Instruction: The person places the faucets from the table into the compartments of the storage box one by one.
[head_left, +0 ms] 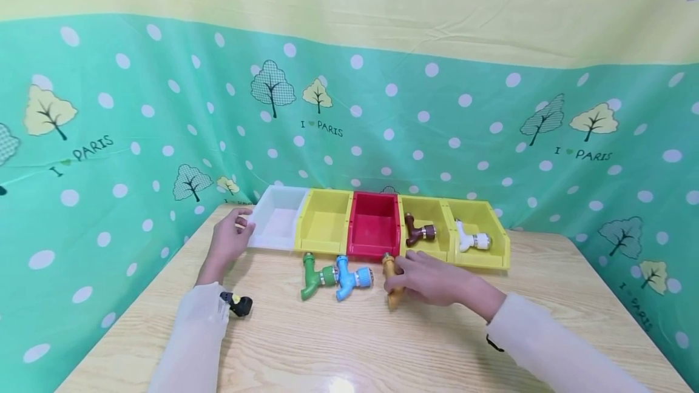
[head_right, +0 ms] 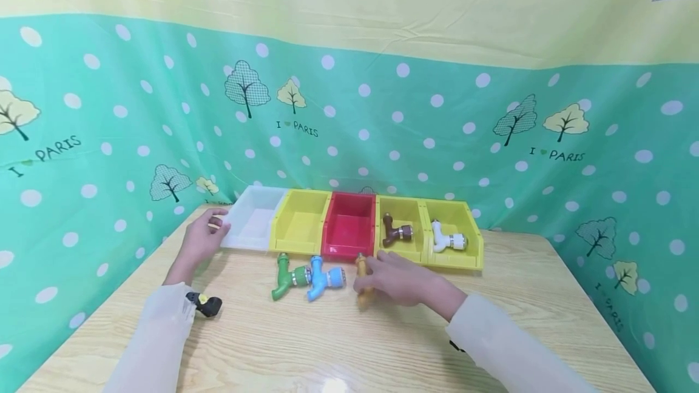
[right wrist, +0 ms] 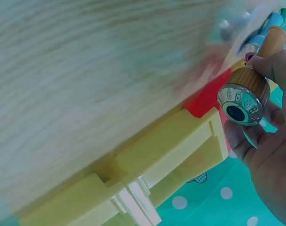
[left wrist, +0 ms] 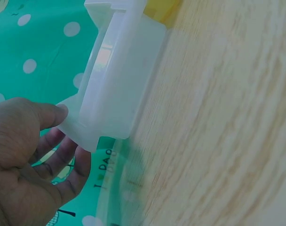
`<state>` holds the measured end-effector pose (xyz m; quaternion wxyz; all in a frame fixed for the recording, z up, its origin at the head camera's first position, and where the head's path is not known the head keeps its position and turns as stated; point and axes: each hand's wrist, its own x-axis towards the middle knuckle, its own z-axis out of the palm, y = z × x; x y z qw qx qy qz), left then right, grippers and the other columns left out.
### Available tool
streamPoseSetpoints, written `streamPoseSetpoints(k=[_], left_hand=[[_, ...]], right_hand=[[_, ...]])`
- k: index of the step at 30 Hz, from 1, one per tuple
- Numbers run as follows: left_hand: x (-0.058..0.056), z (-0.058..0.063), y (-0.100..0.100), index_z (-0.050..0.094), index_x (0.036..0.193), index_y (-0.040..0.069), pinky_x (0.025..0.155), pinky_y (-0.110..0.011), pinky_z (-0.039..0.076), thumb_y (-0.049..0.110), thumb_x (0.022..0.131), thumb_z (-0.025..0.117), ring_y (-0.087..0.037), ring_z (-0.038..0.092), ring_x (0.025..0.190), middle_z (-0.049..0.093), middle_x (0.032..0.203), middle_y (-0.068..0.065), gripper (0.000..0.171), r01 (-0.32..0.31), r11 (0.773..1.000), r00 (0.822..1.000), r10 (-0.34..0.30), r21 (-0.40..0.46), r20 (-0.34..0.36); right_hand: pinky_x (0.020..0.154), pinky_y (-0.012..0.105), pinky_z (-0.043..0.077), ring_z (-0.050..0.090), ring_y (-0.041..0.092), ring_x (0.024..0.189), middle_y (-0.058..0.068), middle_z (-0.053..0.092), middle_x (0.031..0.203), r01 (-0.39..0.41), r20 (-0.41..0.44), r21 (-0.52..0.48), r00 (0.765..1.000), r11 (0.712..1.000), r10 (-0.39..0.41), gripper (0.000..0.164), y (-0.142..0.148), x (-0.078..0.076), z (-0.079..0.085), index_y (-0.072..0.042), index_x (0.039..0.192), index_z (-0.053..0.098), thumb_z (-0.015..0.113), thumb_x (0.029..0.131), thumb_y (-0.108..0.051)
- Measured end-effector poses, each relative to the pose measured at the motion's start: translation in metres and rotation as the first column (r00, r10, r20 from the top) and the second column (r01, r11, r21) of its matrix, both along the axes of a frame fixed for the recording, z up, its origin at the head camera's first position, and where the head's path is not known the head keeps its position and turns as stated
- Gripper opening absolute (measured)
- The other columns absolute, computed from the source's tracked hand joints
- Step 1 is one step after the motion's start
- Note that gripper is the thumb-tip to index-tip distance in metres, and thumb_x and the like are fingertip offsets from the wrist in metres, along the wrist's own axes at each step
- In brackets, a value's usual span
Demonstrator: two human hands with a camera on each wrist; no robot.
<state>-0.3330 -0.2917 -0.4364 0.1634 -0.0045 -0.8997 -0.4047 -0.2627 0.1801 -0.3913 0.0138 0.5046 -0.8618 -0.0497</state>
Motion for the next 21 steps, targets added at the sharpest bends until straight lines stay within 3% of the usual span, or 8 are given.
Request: streamPoseSetpoints(k=[15,21], left_hand=[[-0.001,-0.002,0.001,0.051,0.141,0.001,0.08,-0.041,0.055,0.015,0.106,0.055,-0.033,0.061,0.096,0.059,0.11,-0.019,0.038,-0.006,1.0,1.0,0.006,-0.001,0.003],[0.0,-0.001,0.001,0.051,0.142,0.002,0.083,-0.042,0.055,0.015,0.107,0.055,-0.034,0.061,0.098,0.059,0.111,-0.019,0.038,-0.014,1.0,1.0,0.014,0.003,0.009]], right_hand=[[0.082,0.036,0.047,0.046,0.015,0.095,-0.003,0.055,0.105,0.042,-0.038,-0.102,0.998,0.994,-0.046,0.044,-0.017,-0.021,0.015,-0.036,0.124,0.068,0.072,0.089,-0.01],[0.081,0.033,0.047,0.048,0.016,0.098,-0.002,0.057,0.109,0.085,-0.05,-0.107,0.995,0.991,-0.091,0.042,-0.029,-0.033,0.02,-0.038,0.124,0.068,0.081,0.087,-0.021]])
